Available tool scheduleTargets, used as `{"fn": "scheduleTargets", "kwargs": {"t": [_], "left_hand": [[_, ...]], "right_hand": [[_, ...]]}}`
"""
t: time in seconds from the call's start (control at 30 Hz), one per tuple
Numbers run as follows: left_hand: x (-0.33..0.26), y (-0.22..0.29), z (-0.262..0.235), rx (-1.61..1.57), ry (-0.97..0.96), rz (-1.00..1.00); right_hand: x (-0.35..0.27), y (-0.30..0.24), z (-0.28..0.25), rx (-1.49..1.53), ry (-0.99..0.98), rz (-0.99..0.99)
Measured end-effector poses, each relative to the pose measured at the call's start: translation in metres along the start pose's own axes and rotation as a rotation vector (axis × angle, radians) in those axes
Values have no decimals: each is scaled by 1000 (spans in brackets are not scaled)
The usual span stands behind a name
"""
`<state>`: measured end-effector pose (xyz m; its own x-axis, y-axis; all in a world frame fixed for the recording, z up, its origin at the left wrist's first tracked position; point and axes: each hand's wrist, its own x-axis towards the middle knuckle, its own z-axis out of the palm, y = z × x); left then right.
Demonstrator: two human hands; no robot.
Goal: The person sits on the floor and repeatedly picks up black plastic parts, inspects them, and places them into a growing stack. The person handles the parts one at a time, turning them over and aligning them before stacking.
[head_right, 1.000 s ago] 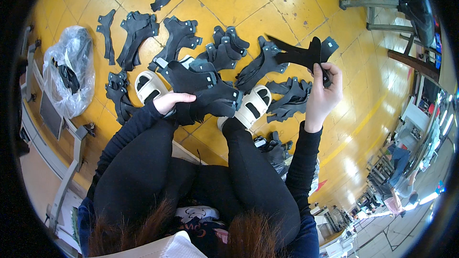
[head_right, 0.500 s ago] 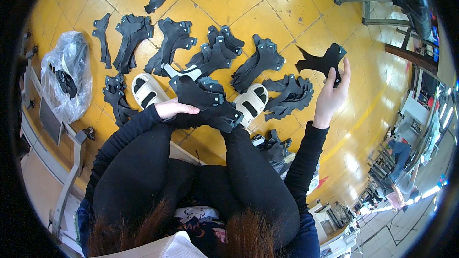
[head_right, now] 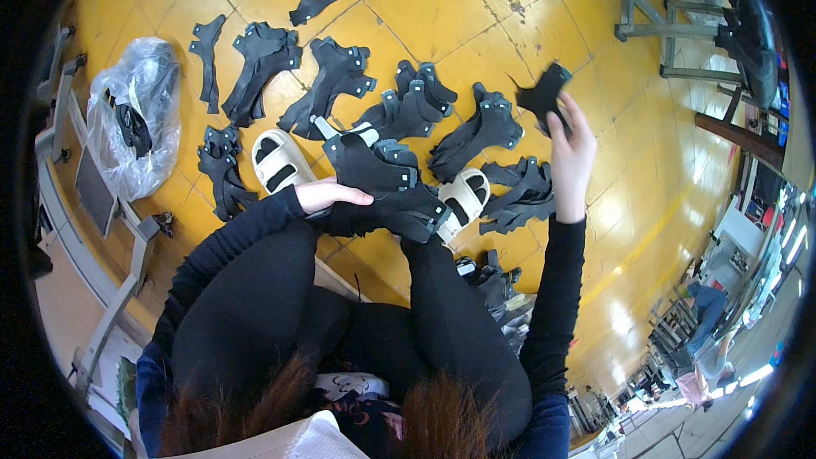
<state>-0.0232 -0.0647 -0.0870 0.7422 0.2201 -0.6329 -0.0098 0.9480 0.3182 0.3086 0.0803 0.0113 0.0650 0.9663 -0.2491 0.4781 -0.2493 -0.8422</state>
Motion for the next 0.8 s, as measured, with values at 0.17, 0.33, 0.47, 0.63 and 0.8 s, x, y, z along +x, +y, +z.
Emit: {"fn": "scheduleTargets", "kwargs": {"t": [0.17,0.33,0.47,0.63,0.8], "left_hand": [[-6,13,7,-3,-13,96],[-8,9,5,-27,-9,156],[-14,18,9,-65,0,89],[-2,-4,-6,-128,41,157],[-6,0,-8,-383,-2,168]], "right_hand": [[40,-43,62,216,-306,57],[86,-87,124,402,-537,107],[139,-74,160,423,-399,-5],[140,-61,148,142,-433,114],[51,-71,117,-100,-682,-105]]}}
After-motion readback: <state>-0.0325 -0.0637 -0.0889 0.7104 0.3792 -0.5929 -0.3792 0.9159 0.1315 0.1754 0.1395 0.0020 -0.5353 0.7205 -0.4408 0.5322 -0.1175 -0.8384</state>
